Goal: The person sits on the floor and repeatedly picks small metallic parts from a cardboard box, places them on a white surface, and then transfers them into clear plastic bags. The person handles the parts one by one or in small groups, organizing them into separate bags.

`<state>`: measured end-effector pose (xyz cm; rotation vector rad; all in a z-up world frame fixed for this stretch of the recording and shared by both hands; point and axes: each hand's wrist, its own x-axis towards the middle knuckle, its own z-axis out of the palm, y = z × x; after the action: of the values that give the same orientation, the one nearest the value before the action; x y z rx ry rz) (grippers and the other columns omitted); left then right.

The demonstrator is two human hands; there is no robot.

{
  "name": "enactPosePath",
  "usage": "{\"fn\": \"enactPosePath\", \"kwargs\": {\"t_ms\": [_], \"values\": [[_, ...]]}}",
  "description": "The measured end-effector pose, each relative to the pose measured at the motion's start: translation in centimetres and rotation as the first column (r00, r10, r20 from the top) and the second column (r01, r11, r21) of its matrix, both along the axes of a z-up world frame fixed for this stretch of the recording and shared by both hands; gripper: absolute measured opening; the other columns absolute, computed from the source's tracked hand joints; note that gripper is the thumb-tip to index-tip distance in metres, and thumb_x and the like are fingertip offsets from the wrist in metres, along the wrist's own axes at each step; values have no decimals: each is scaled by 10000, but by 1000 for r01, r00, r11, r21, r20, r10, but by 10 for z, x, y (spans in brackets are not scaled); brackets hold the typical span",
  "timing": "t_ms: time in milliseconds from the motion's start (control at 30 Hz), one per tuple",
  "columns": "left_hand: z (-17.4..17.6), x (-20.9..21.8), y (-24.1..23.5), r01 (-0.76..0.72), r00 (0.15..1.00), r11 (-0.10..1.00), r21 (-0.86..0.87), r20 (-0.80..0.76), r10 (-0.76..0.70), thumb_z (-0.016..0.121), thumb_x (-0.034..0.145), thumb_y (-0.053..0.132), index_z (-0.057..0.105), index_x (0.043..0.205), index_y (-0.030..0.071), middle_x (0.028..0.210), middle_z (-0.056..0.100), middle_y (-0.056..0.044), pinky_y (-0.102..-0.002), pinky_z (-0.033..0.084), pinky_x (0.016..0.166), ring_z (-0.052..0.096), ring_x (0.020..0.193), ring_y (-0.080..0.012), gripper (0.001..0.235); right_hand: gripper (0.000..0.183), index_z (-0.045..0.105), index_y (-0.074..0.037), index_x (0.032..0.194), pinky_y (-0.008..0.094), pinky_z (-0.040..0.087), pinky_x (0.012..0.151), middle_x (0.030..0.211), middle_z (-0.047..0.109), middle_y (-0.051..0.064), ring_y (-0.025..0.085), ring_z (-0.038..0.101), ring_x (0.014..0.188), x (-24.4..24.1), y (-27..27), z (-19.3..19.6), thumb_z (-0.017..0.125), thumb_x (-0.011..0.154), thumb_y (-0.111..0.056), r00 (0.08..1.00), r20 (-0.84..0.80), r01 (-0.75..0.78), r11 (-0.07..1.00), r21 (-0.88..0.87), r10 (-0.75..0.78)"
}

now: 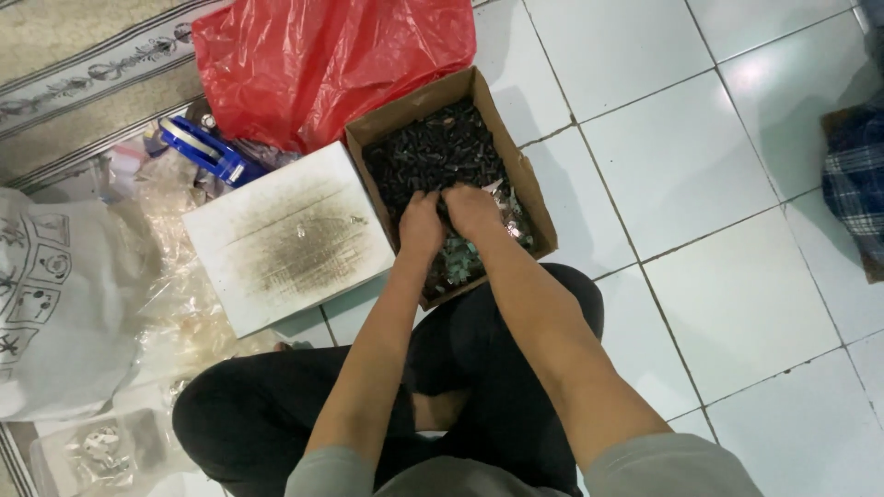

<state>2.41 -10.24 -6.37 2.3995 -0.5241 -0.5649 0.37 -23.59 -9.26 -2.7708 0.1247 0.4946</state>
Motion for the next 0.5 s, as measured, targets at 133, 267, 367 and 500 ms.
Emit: {"fn": "enactPosePath", "kwargs": {"t_ms": [133, 267, 367, 500], "values": [[-53, 2, -2, 16, 989, 981, -195, 150, 14, 577, 950, 2, 689, 1205, -135, 1174, 615, -365, -519, 575, 942, 630, 1103, -481, 310, 227, 773, -32, 1075, 515, 615, 898, 1080, 750, 227, 386, 741, 1003, -2, -14, 10, 579, 960, -13, 993, -32, 115, 985, 133, -111], [-71, 10, -2, 101, 951, 987, -125, 305, -59, 672, 898, 112, 746, 990, -33, 1041, 631, -251, -501, 542, 906, 605, 1043, -430, 187, 277, 750, -13, 1176, 525, 604, 895, 1160, 735, 237, 401, 713, 1090, -4, -32, 2, 581, 962, -59, 951, -184, 289, 924, 249, -248], [-61, 16, 0, 46, 978, 991, -129, 207, -19, 704, 907, 162, 780, 978, 85, 1007, 684, -120, -417, 561, 903, 654, 1026, -316, 129, 302, 735, -14, 1211, 522, 601, 919, 1199, 725, 236, 387, 702, 1121, -1, -43, 7, 599, 967, -127, 912, -273, 378, 883, 277, -305], [-70, 27, 2, -236, 962, 952, -195, -183, 201, 738, 946, 233, 789, 1133, 194, 1034, 775, -4, -310, 645, 771, 749, 970, -164, 198, 222, 776, -44, 1067, 403, 635, 731, 963, 780, 155, 251, 773, 835, -1, -48, 17, 715, 909, -187, 862, -298, 507, 723, 470, -411]]}}
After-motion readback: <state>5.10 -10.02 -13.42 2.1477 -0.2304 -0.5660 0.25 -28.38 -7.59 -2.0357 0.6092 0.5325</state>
